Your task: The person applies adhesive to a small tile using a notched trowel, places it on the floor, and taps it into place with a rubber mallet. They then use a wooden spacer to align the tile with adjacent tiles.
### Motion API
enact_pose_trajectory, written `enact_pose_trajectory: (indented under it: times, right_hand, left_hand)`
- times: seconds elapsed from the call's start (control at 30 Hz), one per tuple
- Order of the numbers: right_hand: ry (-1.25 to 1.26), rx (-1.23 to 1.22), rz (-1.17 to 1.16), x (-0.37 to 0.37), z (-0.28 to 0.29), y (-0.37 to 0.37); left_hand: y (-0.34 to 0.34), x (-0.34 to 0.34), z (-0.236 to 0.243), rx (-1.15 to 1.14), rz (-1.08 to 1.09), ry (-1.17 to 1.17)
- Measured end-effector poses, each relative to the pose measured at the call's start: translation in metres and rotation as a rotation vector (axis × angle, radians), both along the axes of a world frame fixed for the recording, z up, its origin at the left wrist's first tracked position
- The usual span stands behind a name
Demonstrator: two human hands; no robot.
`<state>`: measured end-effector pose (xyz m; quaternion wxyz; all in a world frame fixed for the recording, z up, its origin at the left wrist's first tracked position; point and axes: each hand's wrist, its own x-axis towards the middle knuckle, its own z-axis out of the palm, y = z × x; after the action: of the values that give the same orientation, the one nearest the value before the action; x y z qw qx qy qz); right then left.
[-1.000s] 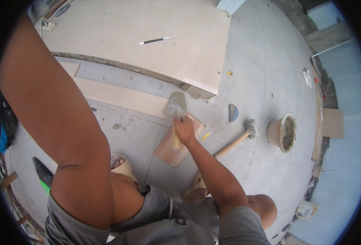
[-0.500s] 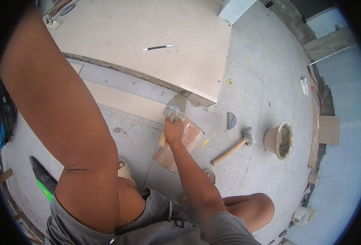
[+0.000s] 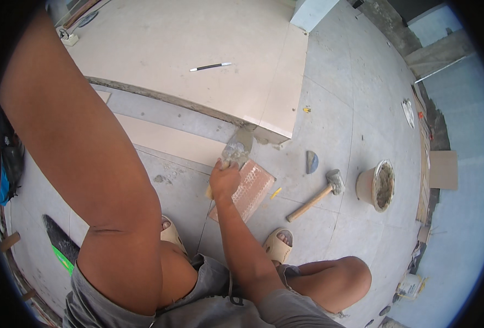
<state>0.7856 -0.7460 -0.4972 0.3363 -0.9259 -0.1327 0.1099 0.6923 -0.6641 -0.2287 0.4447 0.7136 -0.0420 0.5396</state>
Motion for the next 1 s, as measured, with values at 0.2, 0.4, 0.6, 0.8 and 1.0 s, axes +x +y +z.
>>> enact_pose_trajectory:
  times: [0.2,0.4,0.6,0.8,1.0]
  right_hand:
    - [0.028,0.011,-0.056,-0.007,0.004,-0.004]
    - [0.030,0.246,0.042,-0.006,-0.007,-0.012]
    - [0.125,0.352,0.098,-0.028,-0.019,-0.042]
    - [0.076,0.295,0.242,-0.040,-0.007,-0.058]
    - [0.023,0.308,0.491,0.042,0.056,-0.060]
  left_hand:
    - [0.003,0.004,0.000,0.001,0.012,-0.005]
    - [0.002,0.008,0.005,0.009,0.022,-0.019]
    - [-0.001,0.013,0.007,0.014,0.037,-0.027]
    - [-0.005,0.020,0.010,0.022,0.055,-0.036]
    - [-0.004,0.035,0.029,0.029,0.104,-0.064]
